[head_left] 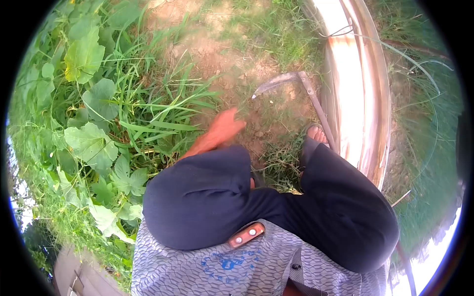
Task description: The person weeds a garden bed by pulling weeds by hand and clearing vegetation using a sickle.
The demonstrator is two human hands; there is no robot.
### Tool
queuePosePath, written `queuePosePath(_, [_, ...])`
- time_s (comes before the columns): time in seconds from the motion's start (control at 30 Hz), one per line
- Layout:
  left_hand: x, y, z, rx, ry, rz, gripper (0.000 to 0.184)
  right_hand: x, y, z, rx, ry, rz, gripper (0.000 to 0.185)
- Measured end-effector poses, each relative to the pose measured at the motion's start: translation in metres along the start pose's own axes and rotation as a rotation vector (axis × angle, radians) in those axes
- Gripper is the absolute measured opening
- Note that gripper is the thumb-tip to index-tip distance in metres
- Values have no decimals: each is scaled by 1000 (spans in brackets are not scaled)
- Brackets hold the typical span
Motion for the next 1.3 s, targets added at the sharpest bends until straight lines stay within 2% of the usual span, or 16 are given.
queuePosePath(0.07, [13,-3,16,-10,-116,-9,41,-2,-10,-1,-4,-33,-11,44])
queuePosePath(0.17, [19,-10,12,58,-83,42,45,-2,-25,-3,-33,-101,-1,45])
queuePosePath(0.23, [24,-37,5,91,76,60,50,0,-37,-2,-54,-169,11,47])
queuePosePath(0.4, [2,-22,19,-10,32,191,52,20,-97,-7,-109,-364,-11,50])
queuePosePath(0.53, [13,-14,25,1,60,80,50,-2,-86,-11,-122,-425,-19,53])
queuePosePath(0.67, [4,10,40,72,15,144,50,-7,-135,-24,14,-445,68,55])
queuePosePath(0.7, [-4,11,44,71,-19,223,48,-13,-132,-18,18,-429,53,55])
queuePosePath(0.77, [-24,18,45,84,-46,294,47,-26,-124,1,-142,-341,-55,55])
queuePosePath(0.83, [-34,26,45,17,-189,119,64,-29,-58,-7,-104,-310,-183,52])
queuePosePath(0.97, [-57,70,36,24,-200,-139,50,-46,6,20,53,-92,-194,50])
queuePosePath(1.03, [-70,102,21,195,-207,-486,34,-46,26,31,103,-4,-196,50])
queuePosePath(1.07, [-72,108,8,485,-150,-662,22,-44,36,35,125,36,-199,50])
queuePosePath(1.1, [-76,122,-2,485,-154,-674,22,-41,43,39,145,67,-201,49])
queuePosePath(1.17, [-71,160,-22,730,-181,-895,24,-34,54,44,174,118,-203,49])
queuePosePath(1.23, [-58,190,-50,844,-161,-859,21,-26,63,49,206,165,-200,49])
queuePosePath(1.3, [-32,203,-92,846,-85,-973,26,-17,68,50,226,192,-201,49])
Point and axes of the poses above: each hand's wrist, its own z-axis away from the middle knuckle, its own x-axis out of the palm, y = z × x, the point moved 3 cm from there along -z, towards the middle knuckle, and after that the axes turned 3 degrees about x, right-handed, at the moved point
